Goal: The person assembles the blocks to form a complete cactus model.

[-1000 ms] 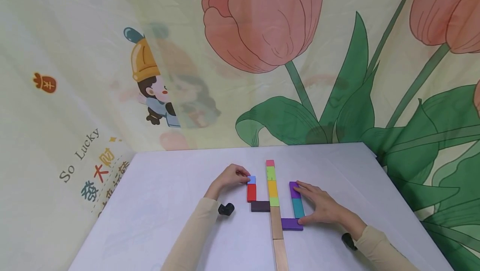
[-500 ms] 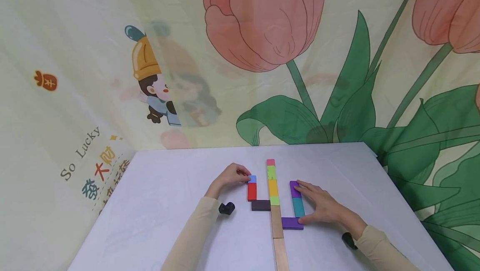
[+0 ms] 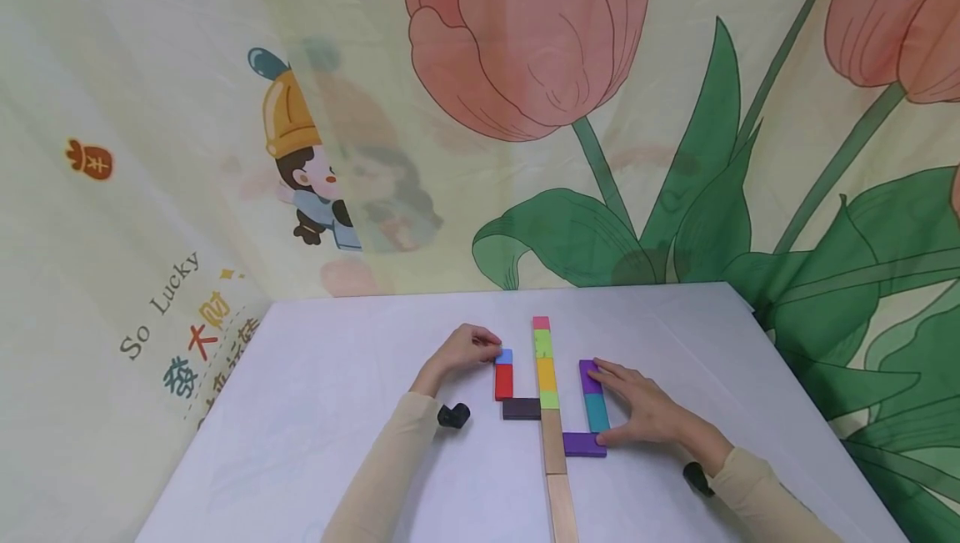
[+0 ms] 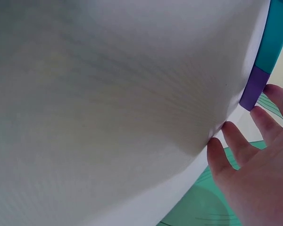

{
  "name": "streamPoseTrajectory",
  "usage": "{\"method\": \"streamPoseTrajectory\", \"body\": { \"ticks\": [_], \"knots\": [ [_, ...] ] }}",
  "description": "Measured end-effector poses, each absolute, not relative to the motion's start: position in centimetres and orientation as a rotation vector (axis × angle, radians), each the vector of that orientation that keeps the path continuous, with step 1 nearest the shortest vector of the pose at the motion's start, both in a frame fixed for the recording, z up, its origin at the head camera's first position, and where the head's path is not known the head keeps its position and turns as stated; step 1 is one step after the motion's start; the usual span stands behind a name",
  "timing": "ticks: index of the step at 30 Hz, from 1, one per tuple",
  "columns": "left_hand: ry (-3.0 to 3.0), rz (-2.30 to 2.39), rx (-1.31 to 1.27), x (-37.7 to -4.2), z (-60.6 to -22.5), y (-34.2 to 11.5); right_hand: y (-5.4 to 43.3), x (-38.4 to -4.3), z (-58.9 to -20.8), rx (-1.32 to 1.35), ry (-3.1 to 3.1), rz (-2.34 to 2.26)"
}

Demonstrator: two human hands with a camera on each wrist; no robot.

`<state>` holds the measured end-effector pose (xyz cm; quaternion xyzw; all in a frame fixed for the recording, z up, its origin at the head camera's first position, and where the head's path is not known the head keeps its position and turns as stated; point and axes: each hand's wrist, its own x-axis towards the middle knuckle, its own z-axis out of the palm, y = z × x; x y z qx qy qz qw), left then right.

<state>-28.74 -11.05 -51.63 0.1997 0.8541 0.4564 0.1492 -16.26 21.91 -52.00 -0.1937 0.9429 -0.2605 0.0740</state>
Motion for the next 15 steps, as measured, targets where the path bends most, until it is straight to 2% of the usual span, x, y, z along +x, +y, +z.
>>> {"method": "streamPoseTrajectory", "body": {
  "ticks": [15],
  "knots": [
    [2.768, 1.253, 0.58, -27.9, -49.6, -10.2, 22.7, -17.3, -50.3, -0.585, 2.871, -0.849]
  ]
}}
